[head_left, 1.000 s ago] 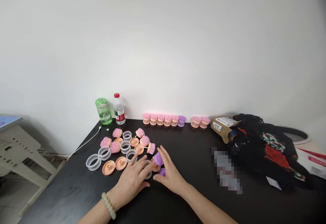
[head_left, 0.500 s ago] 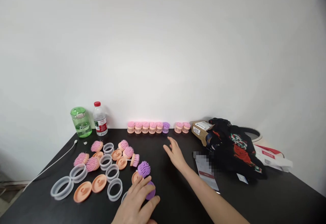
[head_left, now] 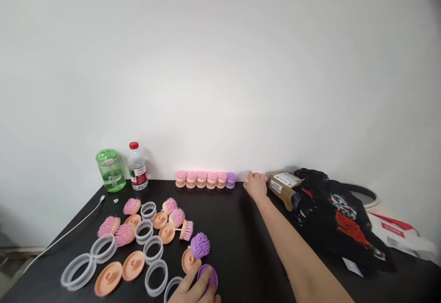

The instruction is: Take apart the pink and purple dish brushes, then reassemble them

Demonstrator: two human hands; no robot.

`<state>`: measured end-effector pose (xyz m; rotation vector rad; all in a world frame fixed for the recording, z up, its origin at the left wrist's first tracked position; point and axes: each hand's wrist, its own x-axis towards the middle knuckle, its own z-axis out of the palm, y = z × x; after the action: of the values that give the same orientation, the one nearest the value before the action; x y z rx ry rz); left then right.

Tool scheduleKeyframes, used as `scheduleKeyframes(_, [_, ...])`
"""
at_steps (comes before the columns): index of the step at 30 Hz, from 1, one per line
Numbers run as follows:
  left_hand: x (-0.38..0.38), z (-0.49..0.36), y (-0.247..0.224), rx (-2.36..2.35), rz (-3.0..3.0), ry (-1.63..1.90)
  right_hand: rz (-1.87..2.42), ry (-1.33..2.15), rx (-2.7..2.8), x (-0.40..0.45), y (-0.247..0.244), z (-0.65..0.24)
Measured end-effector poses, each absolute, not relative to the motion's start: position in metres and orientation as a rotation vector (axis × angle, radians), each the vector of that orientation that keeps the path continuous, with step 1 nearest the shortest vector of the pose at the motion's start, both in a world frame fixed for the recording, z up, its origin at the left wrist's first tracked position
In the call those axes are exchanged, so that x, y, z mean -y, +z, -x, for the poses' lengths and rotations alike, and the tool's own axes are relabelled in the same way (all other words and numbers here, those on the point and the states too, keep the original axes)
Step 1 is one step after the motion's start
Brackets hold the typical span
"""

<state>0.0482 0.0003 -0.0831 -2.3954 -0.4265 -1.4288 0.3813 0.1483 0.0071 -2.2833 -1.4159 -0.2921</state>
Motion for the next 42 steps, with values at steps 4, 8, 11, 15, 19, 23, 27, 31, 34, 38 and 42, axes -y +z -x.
scheduleKeyframes(4, [0.001,-0.041,-0.077,0.491,2.457,-1.283,2.318,-0.222,1.463,-0.137,0.013,-0.38])
scheduleKeyframes(8, [0.002,-0.023,-0.062,0.466,2.54,-0.993,2.254,-0.06,1.537,-0.109,0.015,-0.363])
scheduleKeyframes(11, [0.0,-0.01,-0.051,0.55,2.585,-0.862,2.145,0.108,1.588,-0.076,0.013,-0.339])
scheduleKeyframes(15, [0.002,-0.001,-0.029,0.637,2.73,-0.857,1.949,0.317,1.587,-0.026,0.011,-0.296])
scheduleKeyframes(19, [0.013,-0.001,0.006,0.943,2.962,-1.05,1.706,0.536,1.597,0.013,0.013,-0.246])
scheduleKeyframes(23, [0.018,-0.013,0.032,1.201,3.025,-1.223,1.302,0.843,1.452,0.033,0.015,-0.205])
scheduleKeyframes(27, [0.016,-0.025,0.029,1.468,3.011,-1.247,1.216,0.868,1.391,0.04,0.007,-0.19])
scheduleKeyframes(31, [0.017,-0.026,0.006,1.315,2.916,-1.29,1.142,0.924,1.413,0.042,-0.006,-0.194])
scheduleKeyframes(34, [0.017,-0.022,-0.007,1.019,2.844,-1.356,1.197,0.896,1.49,0.045,-0.007,-0.197])
scheduleKeyframes(38, [0.016,-0.017,-0.007,1.025,2.862,-1.385,1.156,0.75,1.659,0.05,0.001,-0.202])
scheduleKeyframes(42, [0.013,-0.011,0.005,1.197,3.06,-1.317,0.992,0.764,1.842,0.052,0.001,-0.212])
